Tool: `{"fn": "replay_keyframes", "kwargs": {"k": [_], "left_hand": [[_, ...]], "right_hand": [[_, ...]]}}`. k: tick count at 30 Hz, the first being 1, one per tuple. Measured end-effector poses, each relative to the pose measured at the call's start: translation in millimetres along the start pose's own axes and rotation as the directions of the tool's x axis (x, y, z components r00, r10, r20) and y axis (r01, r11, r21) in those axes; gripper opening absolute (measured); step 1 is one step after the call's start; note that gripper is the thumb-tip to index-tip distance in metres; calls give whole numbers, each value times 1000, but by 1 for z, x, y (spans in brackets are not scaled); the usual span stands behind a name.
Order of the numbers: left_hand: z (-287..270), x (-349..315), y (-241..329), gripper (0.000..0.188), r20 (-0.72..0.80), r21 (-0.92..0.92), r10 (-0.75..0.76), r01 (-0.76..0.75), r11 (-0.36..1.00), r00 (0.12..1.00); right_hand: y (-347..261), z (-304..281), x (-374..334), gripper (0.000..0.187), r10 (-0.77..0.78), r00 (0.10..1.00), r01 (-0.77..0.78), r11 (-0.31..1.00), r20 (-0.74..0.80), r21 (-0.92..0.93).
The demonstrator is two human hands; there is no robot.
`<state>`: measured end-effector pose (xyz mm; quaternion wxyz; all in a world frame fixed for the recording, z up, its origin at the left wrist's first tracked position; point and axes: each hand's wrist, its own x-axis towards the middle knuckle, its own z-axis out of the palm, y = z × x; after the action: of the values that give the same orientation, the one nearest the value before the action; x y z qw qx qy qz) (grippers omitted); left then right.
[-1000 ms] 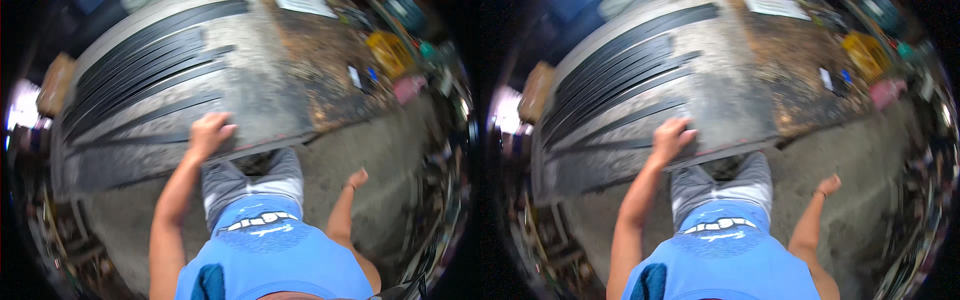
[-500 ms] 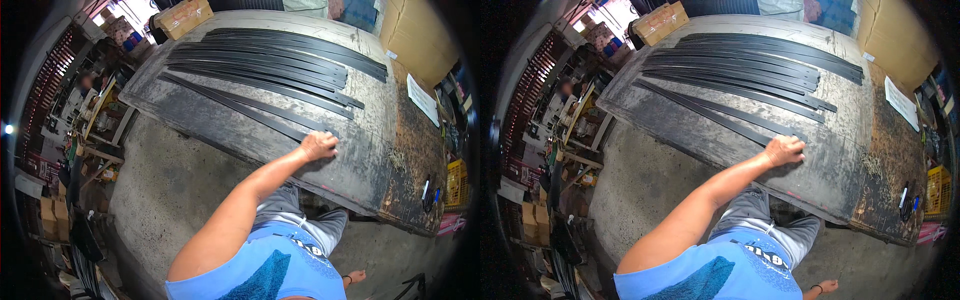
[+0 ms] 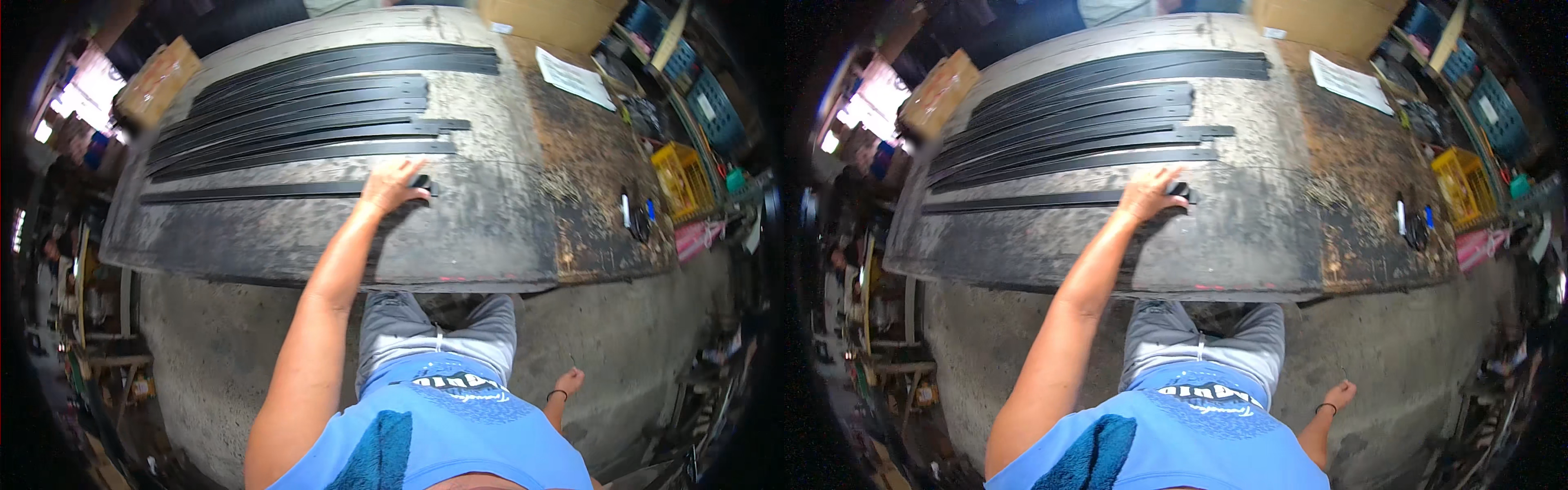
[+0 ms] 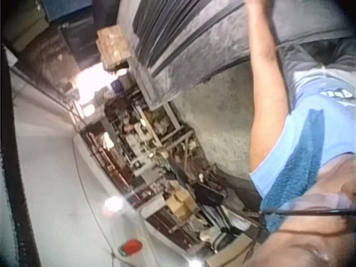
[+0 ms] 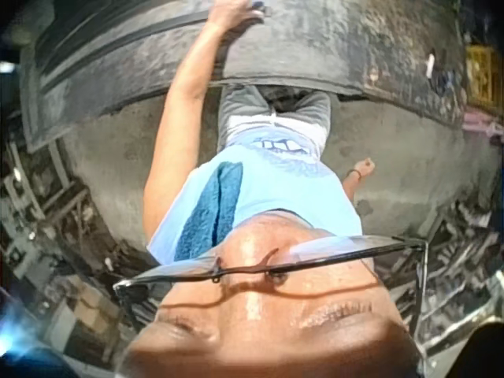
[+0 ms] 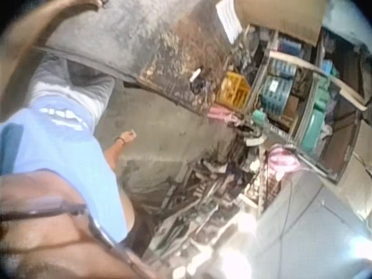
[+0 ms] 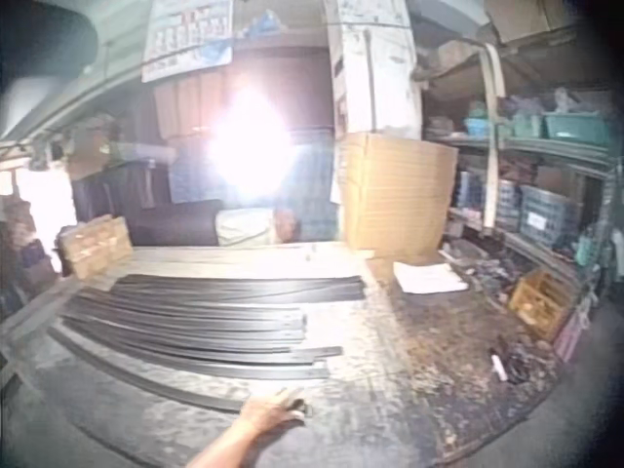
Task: The recorder assembles long black leather-like straps by attaching green wire loops and trimming edges with scissors.
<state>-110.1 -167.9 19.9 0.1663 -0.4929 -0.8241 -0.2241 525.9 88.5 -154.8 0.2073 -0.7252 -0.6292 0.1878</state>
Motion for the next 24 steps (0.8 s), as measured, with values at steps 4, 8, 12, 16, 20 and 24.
{"fn": "replay_keyframes", "kwargs": {"k": [4,8,12,16,20,24], "left_hand": [[12,-9,-21,72,-32,-30,-69,68,997,997],[17,-8,-19,54,-16,-42,-43,43,998,999],[20,-4,-18,53,-57,-61,1,-5,998,998],[16,7,-11,53,-106,-70,61,-68,995,993],[21,15,-11,50,-103,-9,56,-57,998,993],[29,17,-16,52,-100,62,70,-64,996,993]], "right_hand": [[-4,-30,-17,20,162,987,-162,986,6,-24],[45,-31,-25,18,182,983,-180,977,7,-110],[77,-22,-32,21,195,979,-200,976,-65,-85],[57,-27,-32,20,98,993,-103,991,-70,-87],[36,-29,-24,22,154,987,-156,986,-35,-53],[22,-34,-20,18,191,981,-188,977,15,-101]]}}
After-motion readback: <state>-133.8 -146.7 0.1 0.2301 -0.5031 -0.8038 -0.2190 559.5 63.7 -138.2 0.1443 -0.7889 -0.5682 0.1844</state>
